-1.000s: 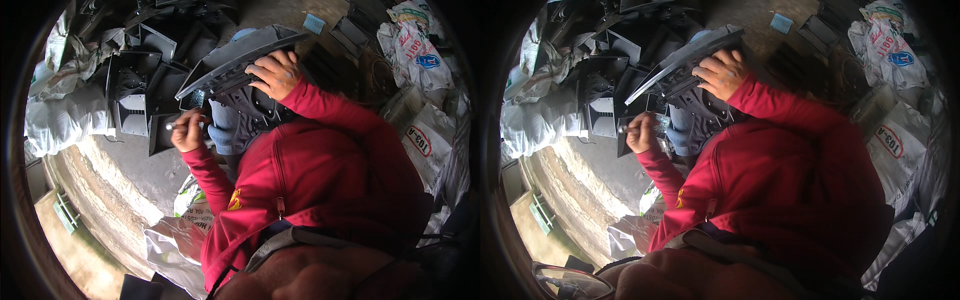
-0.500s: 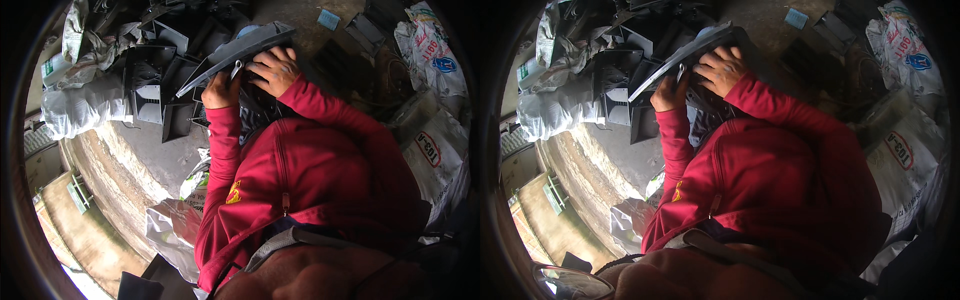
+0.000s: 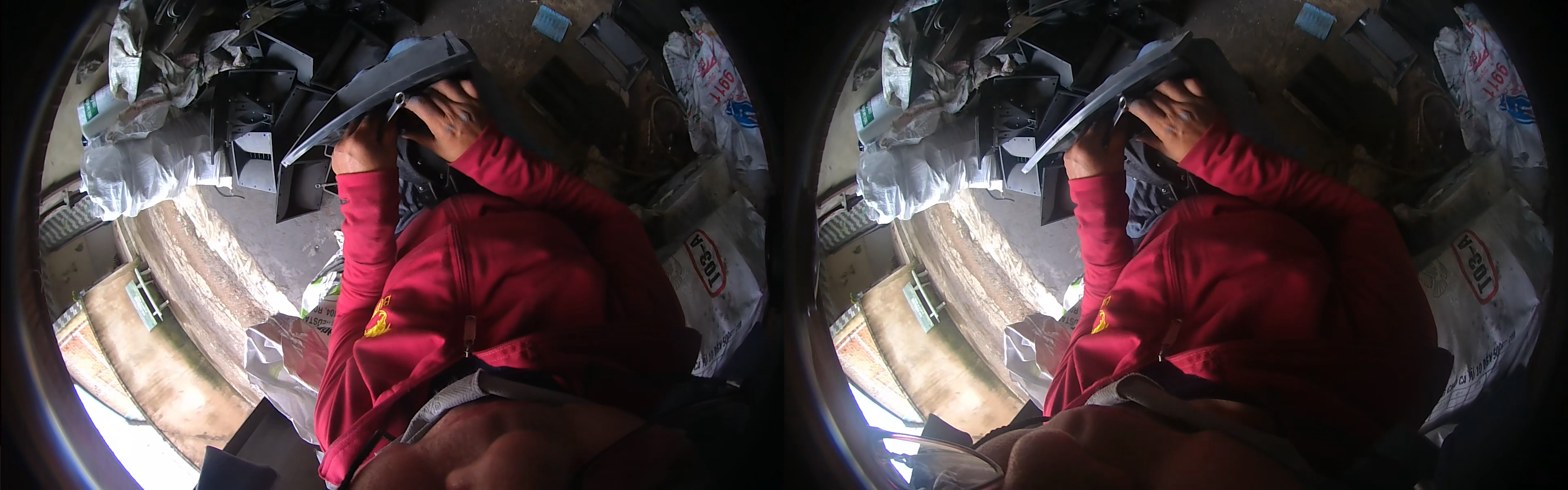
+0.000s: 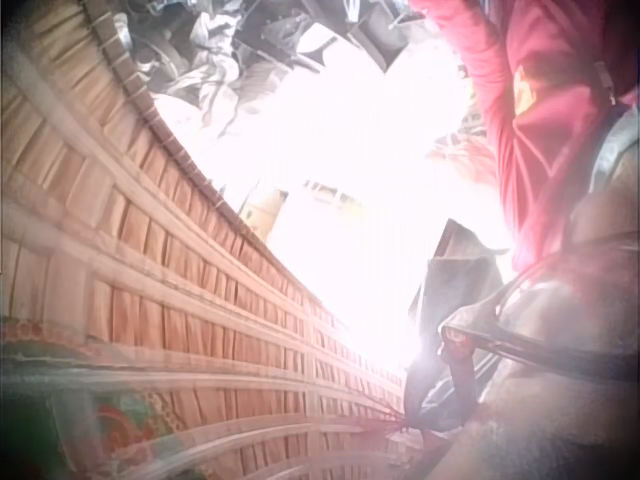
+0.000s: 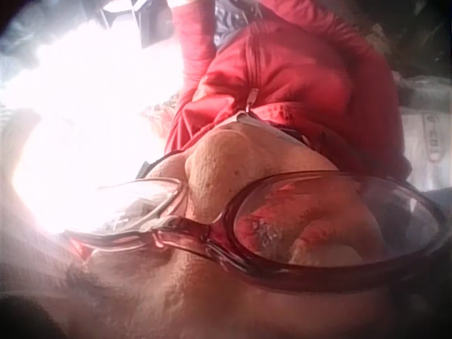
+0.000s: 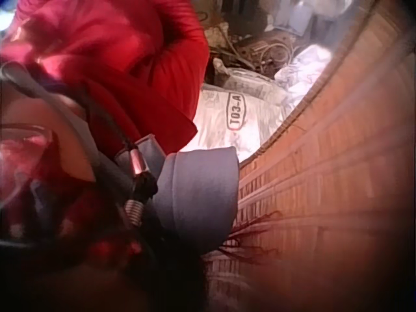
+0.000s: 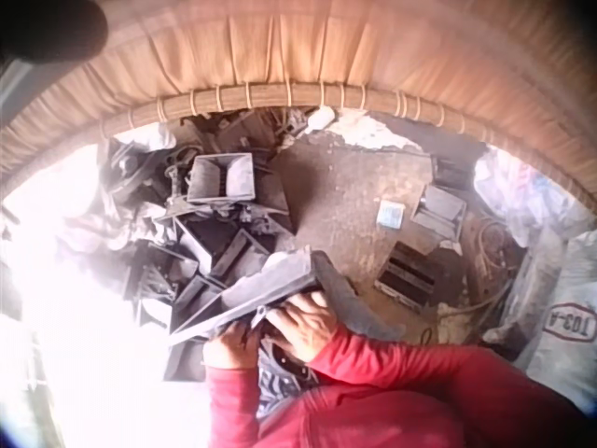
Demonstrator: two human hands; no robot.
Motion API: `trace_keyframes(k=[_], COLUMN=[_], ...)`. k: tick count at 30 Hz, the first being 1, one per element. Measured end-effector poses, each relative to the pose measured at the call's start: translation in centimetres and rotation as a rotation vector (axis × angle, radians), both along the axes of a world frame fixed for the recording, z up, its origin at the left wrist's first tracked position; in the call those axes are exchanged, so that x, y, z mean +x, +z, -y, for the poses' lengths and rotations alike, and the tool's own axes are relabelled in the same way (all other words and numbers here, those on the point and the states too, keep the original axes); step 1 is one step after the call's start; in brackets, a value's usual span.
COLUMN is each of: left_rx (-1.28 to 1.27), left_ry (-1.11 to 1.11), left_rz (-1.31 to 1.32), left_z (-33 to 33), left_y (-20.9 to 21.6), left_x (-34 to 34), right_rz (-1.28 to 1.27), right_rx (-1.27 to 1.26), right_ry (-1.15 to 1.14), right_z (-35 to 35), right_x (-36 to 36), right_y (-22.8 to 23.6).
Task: The person assembles a metal electronic chassis using a wrench. They tighten bolts on the chassis, reposition the unit, and continue fastening components together.
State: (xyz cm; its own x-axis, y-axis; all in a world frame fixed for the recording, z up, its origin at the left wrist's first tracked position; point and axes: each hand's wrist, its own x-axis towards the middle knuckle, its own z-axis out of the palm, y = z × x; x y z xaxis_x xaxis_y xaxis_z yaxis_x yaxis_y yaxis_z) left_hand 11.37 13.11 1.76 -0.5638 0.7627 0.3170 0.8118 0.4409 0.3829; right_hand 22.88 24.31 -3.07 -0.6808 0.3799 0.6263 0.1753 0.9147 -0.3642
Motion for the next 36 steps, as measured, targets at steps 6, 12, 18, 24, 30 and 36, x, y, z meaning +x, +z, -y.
trace_keyframes(k=[6, 12, 18, 24, 30, 36], left_rx=[0.156, 0.090, 0.234, 0.402, 0.169, 0.135], left_ry=[-0.122, -0.107, -0.188, -0.177, -0.132, -0.170], left_rz=[-0.018, 0.317, 0.950, 0.876, 0.416, 0.313], left_z=[1.6, 2.1, 3.2, 3.9, 3.8, 3.7], left_y=[-0.7, -0.9, -2.6, -4.8, -3.2, -3.2], left_x=[0.1, 0.3, -1.1, 0.0, 0.3, -0.5], right_rz=[-0.020, -0.050, -0.042, 0.049, 0.109, 0.122], right_rx=[-0.074, -0.122, -0.105, -0.096, -0.134, -0.116], right_ry=[0.033, 0.039, 0.044, 0.038, 0.050, 0.054], right_z=[-0.1, 0.1, 0.2, 0.3, 0.3, 0.3], right_x=[-0.1, 0.1, -0.4, -0.4, -0.5, -0.7], right_y=[-0.8, 0.0, 0.5, 0.7, 0.7, 1.2])
